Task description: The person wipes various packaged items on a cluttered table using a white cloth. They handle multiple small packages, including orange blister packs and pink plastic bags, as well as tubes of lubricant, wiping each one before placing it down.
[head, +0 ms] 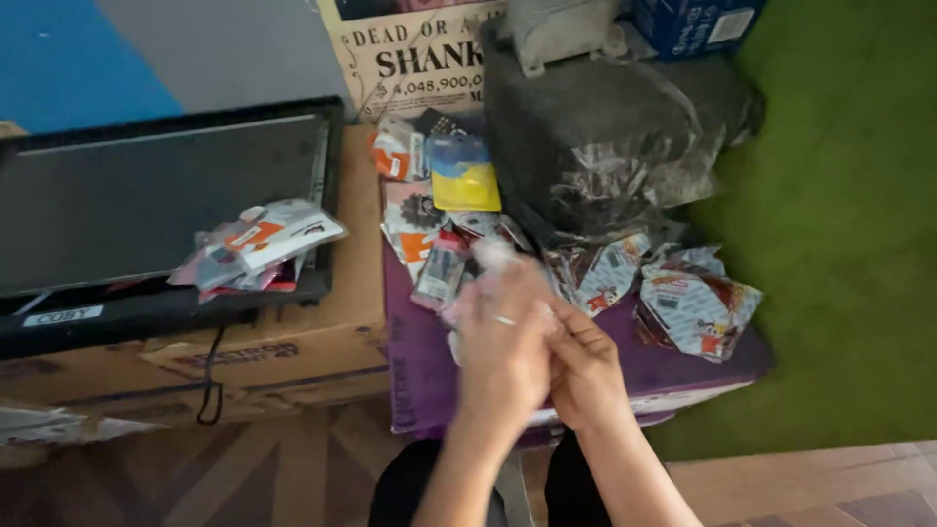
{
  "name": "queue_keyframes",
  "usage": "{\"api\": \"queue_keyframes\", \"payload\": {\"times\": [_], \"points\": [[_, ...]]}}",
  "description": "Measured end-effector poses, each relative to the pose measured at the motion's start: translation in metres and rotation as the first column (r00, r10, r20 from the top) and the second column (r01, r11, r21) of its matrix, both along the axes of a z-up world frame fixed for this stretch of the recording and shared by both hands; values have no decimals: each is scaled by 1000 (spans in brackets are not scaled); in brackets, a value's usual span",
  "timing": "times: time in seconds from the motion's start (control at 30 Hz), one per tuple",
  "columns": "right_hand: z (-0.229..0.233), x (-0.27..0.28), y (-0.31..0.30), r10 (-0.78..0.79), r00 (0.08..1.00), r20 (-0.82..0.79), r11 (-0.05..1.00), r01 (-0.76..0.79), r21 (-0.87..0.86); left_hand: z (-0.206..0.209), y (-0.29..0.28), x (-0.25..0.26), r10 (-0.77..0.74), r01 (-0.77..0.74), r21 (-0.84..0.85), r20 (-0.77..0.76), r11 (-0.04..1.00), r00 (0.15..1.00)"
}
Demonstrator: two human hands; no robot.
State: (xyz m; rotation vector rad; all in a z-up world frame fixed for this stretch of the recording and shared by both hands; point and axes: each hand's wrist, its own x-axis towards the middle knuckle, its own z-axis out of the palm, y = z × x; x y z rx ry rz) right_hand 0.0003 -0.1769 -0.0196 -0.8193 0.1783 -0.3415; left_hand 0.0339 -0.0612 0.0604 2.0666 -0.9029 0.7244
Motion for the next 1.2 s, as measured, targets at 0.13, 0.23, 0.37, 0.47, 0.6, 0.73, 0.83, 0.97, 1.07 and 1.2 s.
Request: {"api": "queue_keyframes", "payload": {"times": [0.13,0.23,0.37,0.47,0.6,0.73,0.83,0.97,1.07,1.2], "points": [[13,1,2,-113,993,-21,987,115,113,-5,-14,-9,-39,39,77,-5,996,999],[29,-1,7,-97,985,140,981,71,181,-27,-9,5,57,-59,47,39,997,998],[33,-4,8,-131,983,127,972,102,210,-21,20,19,77,-83,-141,-44,987,996],[31,-3,5,-123,979,161,971,85,224,-8,34,19,-141,2,-398,-319,918,937],[32,-3,6,-98,975,197,973,52,225,-9,38,16,-447,-110,-633,-648,766,617],[26,2,11,-141,981,133,987,128,102,-14,28,12,-410,51,-644,-423,763,808],[46,1,20,-203,977,-66,979,204,1,-4,19,4,52,-143,-480,-198,866,979],[42,0,14,112,982,154,988,-94,-120,-12,7,-3,75,-96,-366,-73,926,995],[35,5,3,102,995,0,995,-102,-24,-7,-2,-10,-140,115,-221,-101,968,985],[44,3,-1,-15,960,-278,961,90,262,4,5,-11,-360,250,-330,-330,910,873]]}}
